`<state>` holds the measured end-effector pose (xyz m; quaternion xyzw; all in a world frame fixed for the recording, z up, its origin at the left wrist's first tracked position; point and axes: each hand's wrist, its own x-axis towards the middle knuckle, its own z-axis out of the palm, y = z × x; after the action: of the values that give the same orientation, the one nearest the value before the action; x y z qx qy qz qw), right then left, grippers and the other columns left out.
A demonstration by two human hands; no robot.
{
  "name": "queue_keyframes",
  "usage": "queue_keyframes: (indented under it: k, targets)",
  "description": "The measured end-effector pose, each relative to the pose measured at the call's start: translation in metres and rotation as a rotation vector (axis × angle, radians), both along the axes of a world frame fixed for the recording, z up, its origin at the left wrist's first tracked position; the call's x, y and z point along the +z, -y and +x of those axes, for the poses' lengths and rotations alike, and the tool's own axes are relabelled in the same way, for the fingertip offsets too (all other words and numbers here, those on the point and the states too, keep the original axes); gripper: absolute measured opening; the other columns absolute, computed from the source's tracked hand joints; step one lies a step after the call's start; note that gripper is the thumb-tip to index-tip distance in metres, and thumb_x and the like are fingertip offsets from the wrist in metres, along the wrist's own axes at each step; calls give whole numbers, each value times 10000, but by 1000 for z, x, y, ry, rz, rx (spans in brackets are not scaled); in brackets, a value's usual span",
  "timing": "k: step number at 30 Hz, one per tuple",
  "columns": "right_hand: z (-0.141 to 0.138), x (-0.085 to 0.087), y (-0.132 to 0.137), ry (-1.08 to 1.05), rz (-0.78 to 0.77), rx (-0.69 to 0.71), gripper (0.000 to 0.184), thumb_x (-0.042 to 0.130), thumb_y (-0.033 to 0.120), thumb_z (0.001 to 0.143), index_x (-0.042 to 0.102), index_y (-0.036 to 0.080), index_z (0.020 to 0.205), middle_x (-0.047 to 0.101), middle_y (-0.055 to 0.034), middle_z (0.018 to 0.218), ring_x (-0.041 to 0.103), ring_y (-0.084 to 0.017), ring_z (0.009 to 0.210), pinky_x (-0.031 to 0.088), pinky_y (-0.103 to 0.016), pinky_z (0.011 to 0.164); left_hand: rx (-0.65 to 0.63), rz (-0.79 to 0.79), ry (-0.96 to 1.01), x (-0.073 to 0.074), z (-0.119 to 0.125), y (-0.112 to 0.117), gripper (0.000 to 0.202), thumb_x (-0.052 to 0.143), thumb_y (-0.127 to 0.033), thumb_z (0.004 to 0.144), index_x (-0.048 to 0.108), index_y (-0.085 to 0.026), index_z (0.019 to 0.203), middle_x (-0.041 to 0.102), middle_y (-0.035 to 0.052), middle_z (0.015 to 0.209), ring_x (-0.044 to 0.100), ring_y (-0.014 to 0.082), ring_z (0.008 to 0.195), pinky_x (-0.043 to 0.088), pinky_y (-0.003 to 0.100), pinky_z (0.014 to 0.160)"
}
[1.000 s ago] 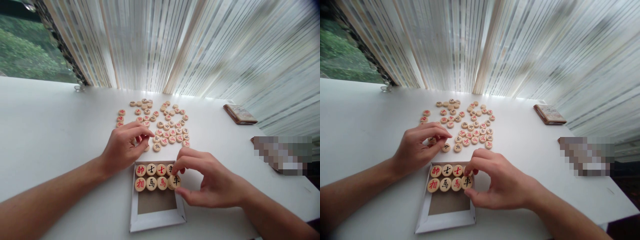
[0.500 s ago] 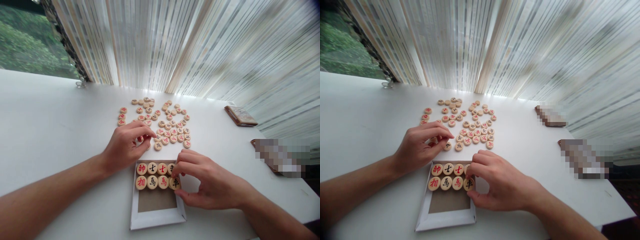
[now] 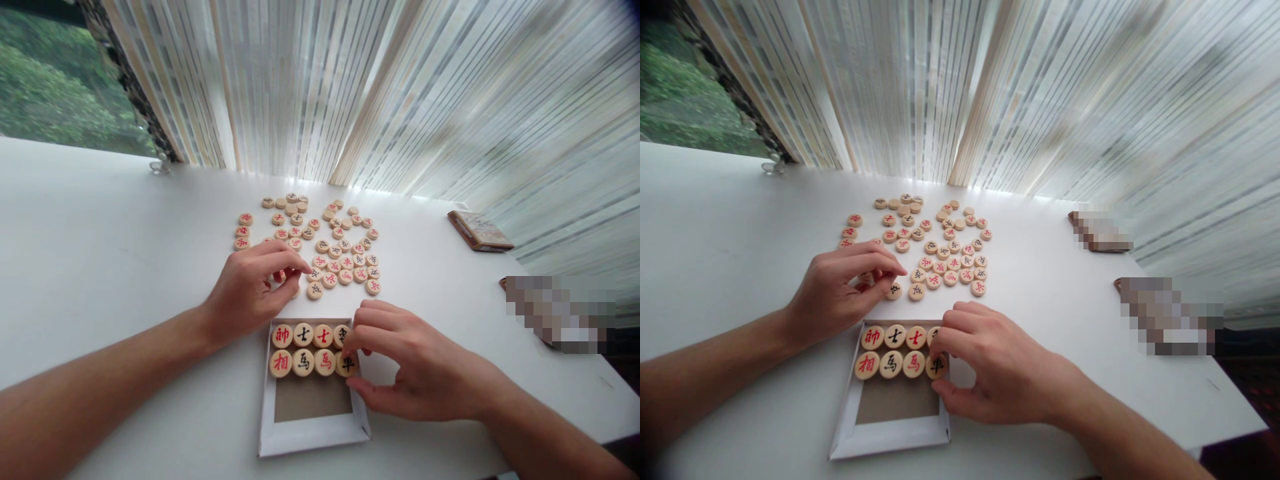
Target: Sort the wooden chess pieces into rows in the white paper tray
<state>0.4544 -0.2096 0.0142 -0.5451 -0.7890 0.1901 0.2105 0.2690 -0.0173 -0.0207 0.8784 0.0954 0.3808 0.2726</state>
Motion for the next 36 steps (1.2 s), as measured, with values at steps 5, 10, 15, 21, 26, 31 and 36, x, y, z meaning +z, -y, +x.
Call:
queue_keyframes:
  k: [5, 10, 15, 21, 26, 31, 36]
  targets:
    - [-1, 2, -1, -10, 7, 6, 53, 686, 143, 875, 675, 161, 924, 644, -45, 842, 550, -178, 775, 435, -302, 703, -2, 0, -5, 0, 0, 0, 204, 628, -24, 875, 781, -155, 909, 765, 44, 912, 695, 146, 802, 522, 260, 734]
    - [2, 2, -1, -111, 114, -24, 35, 685, 138, 881, 663, 165, 874, 609, -25, 762, 528, -154, 705, 421, -281, 643, -4, -3, 2, 1, 0, 1, 207, 623, -23, 879, 779, -158, 896, 764, 42, 903, 697, 143, 801, 524, 248, 729]
    - [14, -8, -7, -246, 258, -195, 143, 678, 129, 914, 628, 184, 792, 569, 9, 686, 514, -116, 627, 408, -248, 598, -4, -11, -4, 1, 0, 0, 203, 633, -23, 871, 782, -158, 895, 760, 33, 897, 680, 125, 753, 509, 231, 683]
    - [28, -23, -19, -231, 296, -384, 305, 647, 186, 961, 549, 194, 672, 534, 35, 594, 450, -94, 548, 356, -236, 526, -4, -7, 8, -1, -1, -2, 201, 626, -19, 874, 773, -156, 889, 752, 33, 882, 660, 118, 729, 509, 229, 675]
    - [34, -32, -25, -220, 275, -443, 334, 649, 232, 958, 551, 193, 641, 501, 42, 567, 423, -95, 529, 347, -236, 506, -10, 0, 12, -1, -1, -2, 198, 629, -13, 874, 772, -148, 894, 749, 37, 880, 656, 117, 728, 511, 227, 687]
    - [34, -33, -25, -228, 275, -468, 323, 657, 244, 951, 566, 194, 645, 531, 34, 572, 438, -99, 530, 353, -239, 509, -14, -2, 23, -2, 0, -3, 196, 631, -15, 877, 772, -150, 894, 749, 36, 879, 662, 115, 729, 511, 219, 690]
    - [33, -32, -24, -227, 276, -459, 331, 650, 249, 958, 559, 197, 644, 529, 32, 571, 436, -102, 528, 360, -240, 513, 2, -6, 13, -2, -1, -3, 225, 617, 1, 866, 773, -158, 896, 761, 40, 902, 693, 134, 779, 516, 235, 719]
